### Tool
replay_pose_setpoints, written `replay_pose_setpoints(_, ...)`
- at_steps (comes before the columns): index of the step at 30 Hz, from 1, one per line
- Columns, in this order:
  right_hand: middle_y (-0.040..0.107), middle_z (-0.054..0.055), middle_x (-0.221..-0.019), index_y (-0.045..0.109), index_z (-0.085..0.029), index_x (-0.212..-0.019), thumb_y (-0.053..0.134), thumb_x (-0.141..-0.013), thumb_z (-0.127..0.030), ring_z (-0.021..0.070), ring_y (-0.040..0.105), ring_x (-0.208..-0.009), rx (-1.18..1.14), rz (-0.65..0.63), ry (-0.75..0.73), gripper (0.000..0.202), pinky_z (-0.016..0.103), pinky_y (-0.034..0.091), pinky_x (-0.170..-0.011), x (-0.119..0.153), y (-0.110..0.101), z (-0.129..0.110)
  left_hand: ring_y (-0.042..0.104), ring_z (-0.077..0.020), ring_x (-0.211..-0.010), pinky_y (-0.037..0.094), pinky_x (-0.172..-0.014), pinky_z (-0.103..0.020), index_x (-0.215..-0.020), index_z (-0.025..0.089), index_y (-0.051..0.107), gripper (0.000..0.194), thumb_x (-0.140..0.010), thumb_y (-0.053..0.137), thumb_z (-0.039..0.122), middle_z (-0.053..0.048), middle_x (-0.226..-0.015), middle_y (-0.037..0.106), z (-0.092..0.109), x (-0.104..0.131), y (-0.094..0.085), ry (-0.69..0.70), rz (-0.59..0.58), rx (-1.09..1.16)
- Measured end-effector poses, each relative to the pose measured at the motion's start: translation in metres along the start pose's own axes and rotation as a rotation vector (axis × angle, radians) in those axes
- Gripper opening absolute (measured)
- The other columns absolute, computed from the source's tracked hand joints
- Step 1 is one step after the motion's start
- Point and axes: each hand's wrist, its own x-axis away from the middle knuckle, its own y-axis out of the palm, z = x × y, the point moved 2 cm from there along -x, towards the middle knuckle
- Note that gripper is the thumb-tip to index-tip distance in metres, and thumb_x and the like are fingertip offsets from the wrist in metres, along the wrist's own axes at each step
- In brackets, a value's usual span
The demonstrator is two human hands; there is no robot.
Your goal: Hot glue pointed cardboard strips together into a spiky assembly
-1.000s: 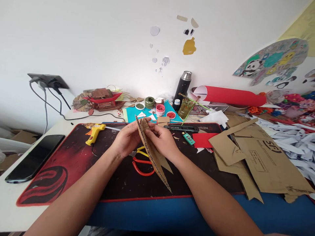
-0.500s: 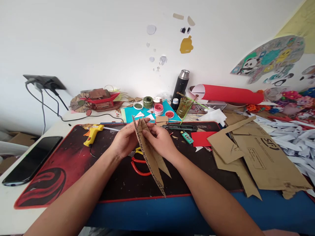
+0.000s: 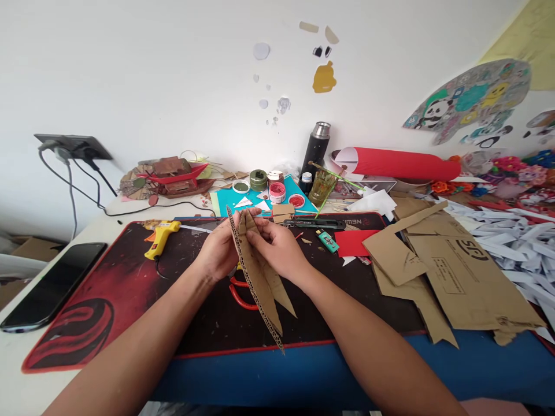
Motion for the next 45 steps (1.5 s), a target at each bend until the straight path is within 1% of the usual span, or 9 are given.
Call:
replay_pose_setpoints(2,0.082,0.005,-0.118,0.077,-0.025,-0.119,0.064,-0.103,-0.034,0.0252,0.076,-0.106,0.008,-0.006,-0.011,0.022,0.035,0.057,-0.087,0.000,0.000,-0.001,0.078,-0.0372,-0.114,0.059,-0.108,-0.053,-0.112,0.015,0.077,0.043,-0.085,0.085,0.048,-0.015,-0.108,0.084,0.000,0.000,0.000,0.007,-0.007,-0.006)
replay_pose_setpoints(7,0.077,0.003,-0.086,0.074,-0.020,-0.094,0.064,-0.101,-0.039,0.0209,0.069,-0.077,0.076,0.054,0.032,0.023,0.030,0.049,-0.068,-0.001,-0.003,0.000,0.075,-0.0365,-0.119,0.058,-0.108,-0.051,-0.123,0.014,0.075,0.049,-0.088,0.083,0.047,-0.016,-0.121,0.082,0.003,-0.001,0.001,-0.003,-0.008,-0.028)
replay_pose_setpoints(13,0.060,-0.002,-0.069,0.062,-0.022,-0.079,0.060,-0.099,-0.045,0.0177,0.054,-0.065,0.163,0.224,0.048,0.031,0.028,0.037,-0.059,-0.005,-0.016,0.004,0.073,-0.0400,-0.120,0.060,-0.100,-0.050,-0.124,0.018,0.074,0.073,-0.084,0.072,0.079,-0.015,-0.121,0.080,0.010,0.000,-0.002,0.017,-0.022,-0.110)
replay_pose_setpoints(15,0.059,-0.002,-0.069,0.059,-0.023,-0.076,0.059,-0.098,-0.045,0.0179,0.053,-0.066,0.188,0.243,0.039,0.031,0.029,0.037,-0.060,-0.006,-0.019,0.004,0.074,-0.0374,-0.116,0.061,-0.091,-0.044,-0.122,0.019,0.074,0.071,-0.080,0.079,0.075,-0.013,-0.119,0.080,0.012,0.002,-0.005,0.044,0.014,-0.223)
replay_pose_setpoints(18,0.056,-0.003,-0.068,0.056,-0.024,-0.075,0.059,-0.099,-0.044,0.0177,0.051,-0.065,0.226,0.269,0.028,0.031,0.030,0.035,-0.060,-0.007,-0.021,0.004,0.073,-0.0317,-0.112,0.058,-0.081,-0.035,-0.119,0.020,0.073,0.055,-0.080,0.087,0.056,-0.010,-0.120,0.079,0.015,0.005,-0.007,0.077,0.073,-0.387)
replay_pose_setpoints(23,0.045,-0.005,-0.063,0.047,-0.025,-0.071,0.059,-0.098,-0.043,0.0165,0.043,-0.060,0.319,0.289,0.004,0.034,0.031,0.028,-0.058,-0.005,-0.020,0.000,0.070,-0.0350,-0.119,0.057,-0.091,-0.041,-0.122,0.022,0.073,0.056,-0.087,0.074,0.066,-0.009,-0.120,0.079,0.021,0.009,-0.006,0.116,0.019,-0.453)
replay_pose_setpoints(27,0.049,-0.004,-0.063,0.050,-0.025,-0.074,0.059,-0.098,-0.042,0.0170,0.046,-0.060,0.370,0.277,-0.007,0.031,0.031,0.029,-0.060,-0.003,-0.018,-0.002,0.071,-0.0329,-0.109,0.056,-0.092,-0.041,-0.113,0.022,0.071,0.050,-0.076,0.087,0.051,-0.006,-0.112,0.080,0.024,0.010,-0.009,0.134,0.104,-0.686)
replay_pose_setpoints(33,0.064,-0.001,-0.074,0.065,-0.024,-0.089,0.059,-0.099,-0.043,0.0194,0.057,-0.066,0.337,0.241,0.001,0.022,0.031,0.035,-0.062,-0.002,-0.016,-0.002,0.070,-0.0277,-0.091,0.053,-0.083,-0.039,-0.108,0.023,0.068,0.040,-0.080,0.079,0.047,-0.003,-0.099,0.077,0.023,0.010,-0.011,0.163,0.106,-0.887)
replay_pose_setpoints(45,0.076,0.002,-0.093,0.071,-0.024,-0.099,0.062,-0.095,-0.033,0.0238,0.069,-0.085,0.129,0.172,0.036,0.013,0.033,0.051,-0.076,-0.006,-0.012,0.009,0.067,-0.0242,-0.085,0.052,-0.078,-0.035,-0.104,0.022,0.067,0.039,-0.073,0.082,0.041,-0.001,-0.095,0.074,0.014,0.006,-0.009,0.118,0.168,-0.702)
